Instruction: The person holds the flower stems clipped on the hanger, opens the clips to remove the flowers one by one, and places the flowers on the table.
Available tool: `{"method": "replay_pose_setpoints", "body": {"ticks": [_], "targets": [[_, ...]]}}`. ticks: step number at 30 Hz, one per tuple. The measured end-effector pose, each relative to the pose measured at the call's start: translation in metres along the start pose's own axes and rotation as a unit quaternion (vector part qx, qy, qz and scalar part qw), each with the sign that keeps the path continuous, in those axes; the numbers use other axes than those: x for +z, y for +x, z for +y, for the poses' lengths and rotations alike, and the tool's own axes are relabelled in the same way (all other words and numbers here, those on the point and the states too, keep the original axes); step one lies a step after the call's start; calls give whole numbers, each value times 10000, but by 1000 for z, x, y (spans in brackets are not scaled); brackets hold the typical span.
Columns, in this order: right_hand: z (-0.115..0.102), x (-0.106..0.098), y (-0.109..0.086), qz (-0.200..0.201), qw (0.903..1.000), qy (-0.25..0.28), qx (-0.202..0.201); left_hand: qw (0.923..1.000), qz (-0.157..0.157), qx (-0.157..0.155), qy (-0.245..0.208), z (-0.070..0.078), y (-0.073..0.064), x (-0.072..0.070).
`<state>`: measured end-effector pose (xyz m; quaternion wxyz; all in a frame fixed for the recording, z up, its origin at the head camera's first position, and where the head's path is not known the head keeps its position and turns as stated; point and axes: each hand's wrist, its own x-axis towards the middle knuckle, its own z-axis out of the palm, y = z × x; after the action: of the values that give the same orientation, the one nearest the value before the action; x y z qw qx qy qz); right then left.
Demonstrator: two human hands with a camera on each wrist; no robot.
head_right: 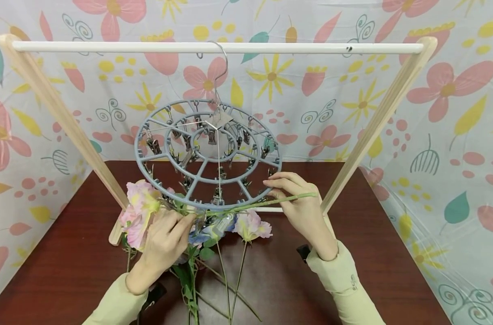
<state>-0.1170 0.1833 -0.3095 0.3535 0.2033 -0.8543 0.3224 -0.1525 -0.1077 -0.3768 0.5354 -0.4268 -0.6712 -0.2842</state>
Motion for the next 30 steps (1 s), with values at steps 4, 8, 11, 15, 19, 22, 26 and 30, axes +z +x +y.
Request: {"method": "replay_pose_setpoints", "body": {"ticks": [4, 8, 11, 15, 19, 22, 26, 30], "targets": [[-3, -2, 2, 158, 9995, 219, -139, 9991, -194, 191, 338, -3, 0, 1], [-5, -2, 3, 355, 9973, 606, -224, 9976, -299, 348, 520, -6, -5, 5], [-4, -1, 3, 416, 9967, 669, -177, 9967, -327, 462, 587, -7, -11, 5], [-2, 0, 1, 376, 9965, 739, -73, 9955, -251, 805, 441, -11, -17, 5], [0, 3, 0, 325, 9949, 956, 2, 9916, -106, 1274, 208, -15, -23, 7], [1, 4, 0, 346, 9948, 957, 41, 9891, -12, 1470, 113, -16, -28, 10], [4, 4, 0, 423, 9957, 823, 76, 9888, -197, 1477, 76, -17, -36, 10], [7, 3, 2, 514, 9950, 851, 109, 9854, -1076, 1305, 194, -15, -40, 3]]}}
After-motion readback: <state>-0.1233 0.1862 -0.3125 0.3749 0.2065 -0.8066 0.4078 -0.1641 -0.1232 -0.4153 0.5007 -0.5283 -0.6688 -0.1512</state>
